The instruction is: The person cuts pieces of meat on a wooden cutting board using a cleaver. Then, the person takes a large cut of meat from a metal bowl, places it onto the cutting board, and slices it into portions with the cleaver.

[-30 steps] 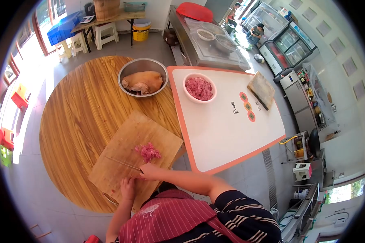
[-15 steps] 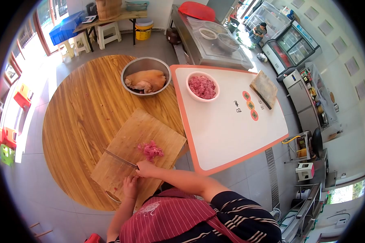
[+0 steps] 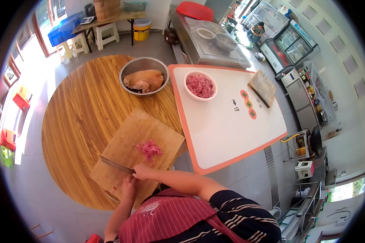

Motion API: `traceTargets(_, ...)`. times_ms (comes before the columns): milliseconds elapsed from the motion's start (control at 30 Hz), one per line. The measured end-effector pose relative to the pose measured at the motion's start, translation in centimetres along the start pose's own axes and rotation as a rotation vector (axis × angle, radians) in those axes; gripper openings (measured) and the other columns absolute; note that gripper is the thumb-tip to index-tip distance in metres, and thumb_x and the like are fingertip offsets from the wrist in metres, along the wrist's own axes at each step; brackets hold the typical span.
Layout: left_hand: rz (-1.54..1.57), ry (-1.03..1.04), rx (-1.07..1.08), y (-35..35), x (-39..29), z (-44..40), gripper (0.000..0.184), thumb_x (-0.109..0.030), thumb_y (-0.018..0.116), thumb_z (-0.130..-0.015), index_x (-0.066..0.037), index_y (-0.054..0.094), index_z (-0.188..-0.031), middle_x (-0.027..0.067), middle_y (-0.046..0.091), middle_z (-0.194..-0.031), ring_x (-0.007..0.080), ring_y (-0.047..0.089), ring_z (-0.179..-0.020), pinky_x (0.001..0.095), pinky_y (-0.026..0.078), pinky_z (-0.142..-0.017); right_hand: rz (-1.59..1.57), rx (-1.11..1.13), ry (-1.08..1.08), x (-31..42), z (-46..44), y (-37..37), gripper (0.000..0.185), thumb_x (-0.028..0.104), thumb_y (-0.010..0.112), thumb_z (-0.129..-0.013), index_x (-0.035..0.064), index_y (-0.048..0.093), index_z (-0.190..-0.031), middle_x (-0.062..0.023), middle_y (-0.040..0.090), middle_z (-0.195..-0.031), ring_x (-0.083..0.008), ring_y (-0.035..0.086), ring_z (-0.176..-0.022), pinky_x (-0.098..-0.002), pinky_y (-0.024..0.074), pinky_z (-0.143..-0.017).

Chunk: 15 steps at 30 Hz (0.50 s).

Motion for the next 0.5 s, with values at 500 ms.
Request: traceTargets(500,0.038,-0.047,0.056,0.3,-0.1,0.5,0.012,-0.007,0.056,-0.069,-0.005,0.059,-0.08,0.0122,0.055,-0.086,0.029,0.053,-0.078,0.0382,0.044,-0.069,0.029,-0.074,-0.056,-2.2,3.0,3.0,0.028,0.026,0.057,-0.076,-0.0011,0.061,-0.08,-0.0233,0.061,-0.076,-0.0384,0.059,-0.076,-0.0442,0.0477,-0.069)
Point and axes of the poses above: each hand's wrist, its own z-axis away from the middle knuckle, its own y-axis out of the palm, x = y × z, the point moved 2 cm from there along -z, towards the middle knuckle
